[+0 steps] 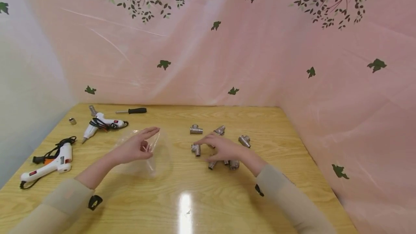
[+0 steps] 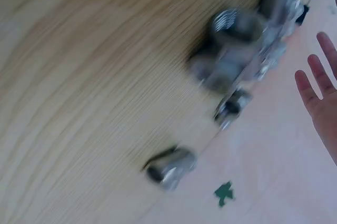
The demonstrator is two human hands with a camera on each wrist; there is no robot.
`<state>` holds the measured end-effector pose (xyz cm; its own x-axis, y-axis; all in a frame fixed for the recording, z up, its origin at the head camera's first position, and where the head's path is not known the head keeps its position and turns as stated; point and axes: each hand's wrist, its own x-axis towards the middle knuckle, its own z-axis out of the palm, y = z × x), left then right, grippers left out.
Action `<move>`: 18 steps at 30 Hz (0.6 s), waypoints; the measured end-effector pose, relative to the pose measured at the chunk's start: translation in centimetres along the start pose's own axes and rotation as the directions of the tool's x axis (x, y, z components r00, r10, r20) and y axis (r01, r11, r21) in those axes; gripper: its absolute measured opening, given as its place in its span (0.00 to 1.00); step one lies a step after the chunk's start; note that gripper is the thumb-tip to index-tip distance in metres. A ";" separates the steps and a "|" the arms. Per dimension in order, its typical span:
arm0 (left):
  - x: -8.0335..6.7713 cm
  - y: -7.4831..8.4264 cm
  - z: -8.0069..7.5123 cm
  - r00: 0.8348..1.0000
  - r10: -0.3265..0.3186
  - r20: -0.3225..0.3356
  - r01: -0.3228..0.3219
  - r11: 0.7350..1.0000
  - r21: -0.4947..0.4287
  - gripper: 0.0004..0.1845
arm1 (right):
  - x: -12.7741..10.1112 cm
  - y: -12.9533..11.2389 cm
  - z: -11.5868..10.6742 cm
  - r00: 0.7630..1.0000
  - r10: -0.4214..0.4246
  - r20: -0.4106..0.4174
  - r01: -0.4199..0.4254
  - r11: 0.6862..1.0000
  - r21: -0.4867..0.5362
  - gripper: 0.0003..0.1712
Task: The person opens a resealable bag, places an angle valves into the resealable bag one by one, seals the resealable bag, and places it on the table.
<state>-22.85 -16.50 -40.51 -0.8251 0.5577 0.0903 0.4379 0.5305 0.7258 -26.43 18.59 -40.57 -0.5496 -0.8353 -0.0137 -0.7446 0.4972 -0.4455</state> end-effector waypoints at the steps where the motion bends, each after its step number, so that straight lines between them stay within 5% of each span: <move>1: 0.0 0.0 -0.1 1.000 -0.005 0.012 0.005 1.000 -0.021 0.46 | -0.4 0.3 -0.1 1.000 -0.007 0.008 0.008 0.999 -0.036 0.37; 10: -0.3 -0.3 0.0 0.997 -0.049 0.052 0.055 0.991 -0.122 0.49 | -1.8 2.5 0.7 0.992 -0.111 0.059 0.121 0.974 -0.189 0.31; 18: 0.0 -0.1 0.3 0.999 -0.046 0.024 0.048 0.996 -0.074 0.47 | -1.6 2.9 1.1 0.998 -0.054 0.039 0.061 0.977 -0.203 0.22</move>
<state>-22.79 -16.38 -40.83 -0.8355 0.5479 0.0404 0.3708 0.5080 0.7775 -27.26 21.14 -42.85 -0.4931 -0.8696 -0.0248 -0.8381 0.4825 -0.2545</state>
